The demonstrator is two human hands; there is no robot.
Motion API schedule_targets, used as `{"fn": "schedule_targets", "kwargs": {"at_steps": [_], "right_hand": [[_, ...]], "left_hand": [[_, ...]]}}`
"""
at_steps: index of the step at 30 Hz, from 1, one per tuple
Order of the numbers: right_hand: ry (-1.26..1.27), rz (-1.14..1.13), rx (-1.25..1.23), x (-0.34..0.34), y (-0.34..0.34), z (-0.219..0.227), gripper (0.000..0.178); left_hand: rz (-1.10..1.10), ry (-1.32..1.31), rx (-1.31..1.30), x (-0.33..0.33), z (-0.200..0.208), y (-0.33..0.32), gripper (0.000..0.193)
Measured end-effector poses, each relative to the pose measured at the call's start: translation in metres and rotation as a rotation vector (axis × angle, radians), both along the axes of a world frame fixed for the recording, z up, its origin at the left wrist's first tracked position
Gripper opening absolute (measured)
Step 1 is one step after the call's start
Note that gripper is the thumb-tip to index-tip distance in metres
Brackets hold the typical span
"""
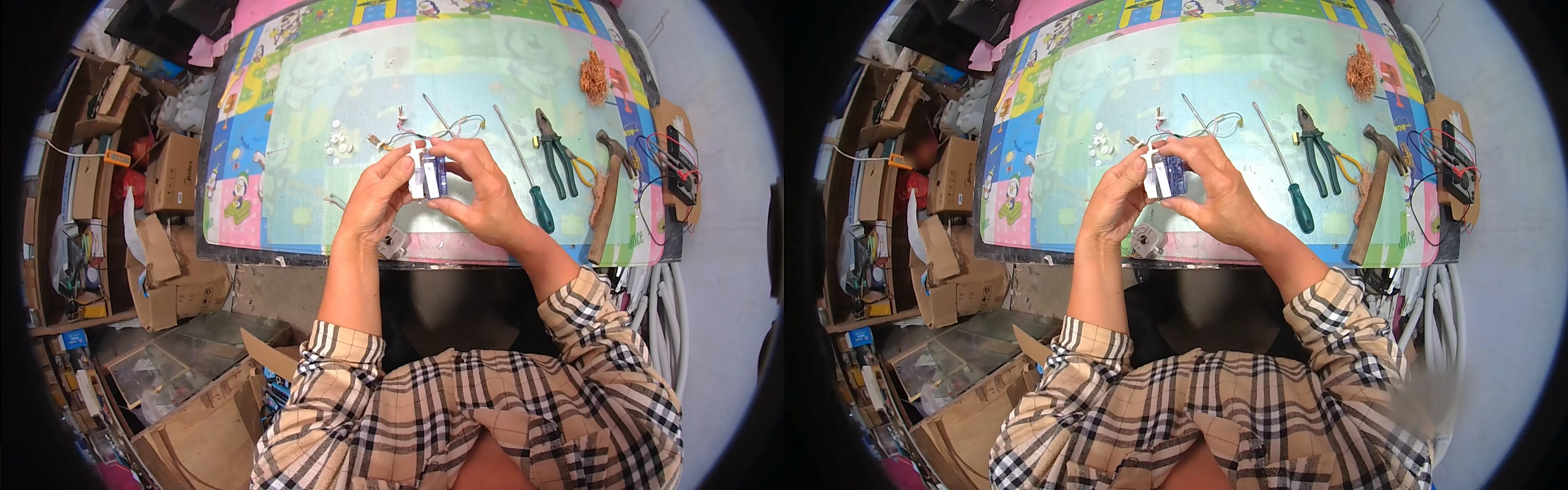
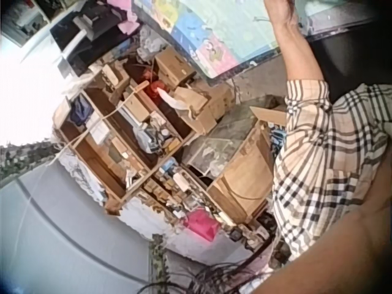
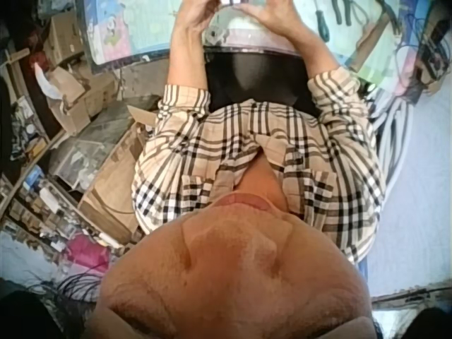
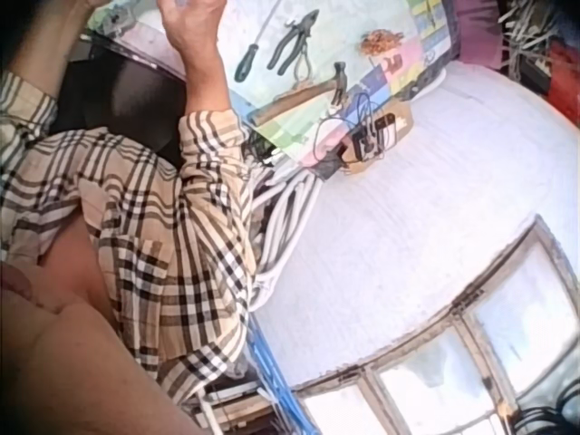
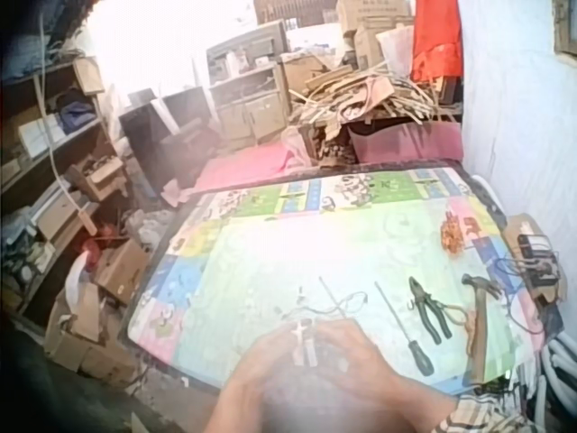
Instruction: The person assembles a small electrical component by hand, fitting a white plastic housing onto a blue translucent part. They repeatedly align and press the pieces together, then use a screwdriver to tighten a screw on a black component. The person moves between two work surfaces during the process.
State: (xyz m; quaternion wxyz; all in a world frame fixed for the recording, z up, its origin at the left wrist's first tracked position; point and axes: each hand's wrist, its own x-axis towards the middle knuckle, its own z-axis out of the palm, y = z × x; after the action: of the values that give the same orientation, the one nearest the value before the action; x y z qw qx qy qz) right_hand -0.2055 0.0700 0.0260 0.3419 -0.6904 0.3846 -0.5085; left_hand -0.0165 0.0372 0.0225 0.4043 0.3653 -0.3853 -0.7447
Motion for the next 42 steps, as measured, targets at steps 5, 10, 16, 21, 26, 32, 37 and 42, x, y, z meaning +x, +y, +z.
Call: {"fn": "schedule_targets", "kwargs": {"at_steps": [5, 10, 16, 21, 26, 32, 37, 42], "right_hand": [[0.097, 0.000, -0.053, -0.002, 0.001, 0.007, 0.067], [0.034, -0.047, -0.090, 0.002, 0.001, 0.001, 0.078], [0.113, -0.159, -0.098, -0.001, 0.005, 0.006, 0.090], [0.063, -0.123, -0.058, -0.001, 0.004, 0.003, 0.085], [0.030, -0.145, -0.085, 0.001, 0.007, 0.003, 0.079], [0.018, -0.145, -0.123, 0.002, 0.010, 0.006, 0.072], [0.006, -0.160, -0.153, 0.004, 0.008, 0.003, 0.070], [0.000, -0.175, -0.145, 0.002, 0.009, 0.005, 0.068]], "left_hand": [[-0.045, 0.058, -0.002, 0.003, 0.002, 0.002, 0.057], [-0.079, 0.137, -0.005, -0.007, 0.004, 0.003, 0.083], [-0.108, 0.406, -0.041, -0.003, 0.004, -0.001, 0.089], [-0.065, 0.468, -0.119, 0.002, 0.003, -0.003, 0.097], [-0.082, 0.562, -0.096, 0.001, 0.002, -0.001, 0.104], [-0.102, 0.884, 0.006, 0.008, -0.005, -0.002, 0.100], [-0.044, 0.984, 0.111, 0.013, -0.004, -0.003, 0.094], [0.016, 0.959, 0.167, 0.008, -0.009, -0.005, 0.076]]}}
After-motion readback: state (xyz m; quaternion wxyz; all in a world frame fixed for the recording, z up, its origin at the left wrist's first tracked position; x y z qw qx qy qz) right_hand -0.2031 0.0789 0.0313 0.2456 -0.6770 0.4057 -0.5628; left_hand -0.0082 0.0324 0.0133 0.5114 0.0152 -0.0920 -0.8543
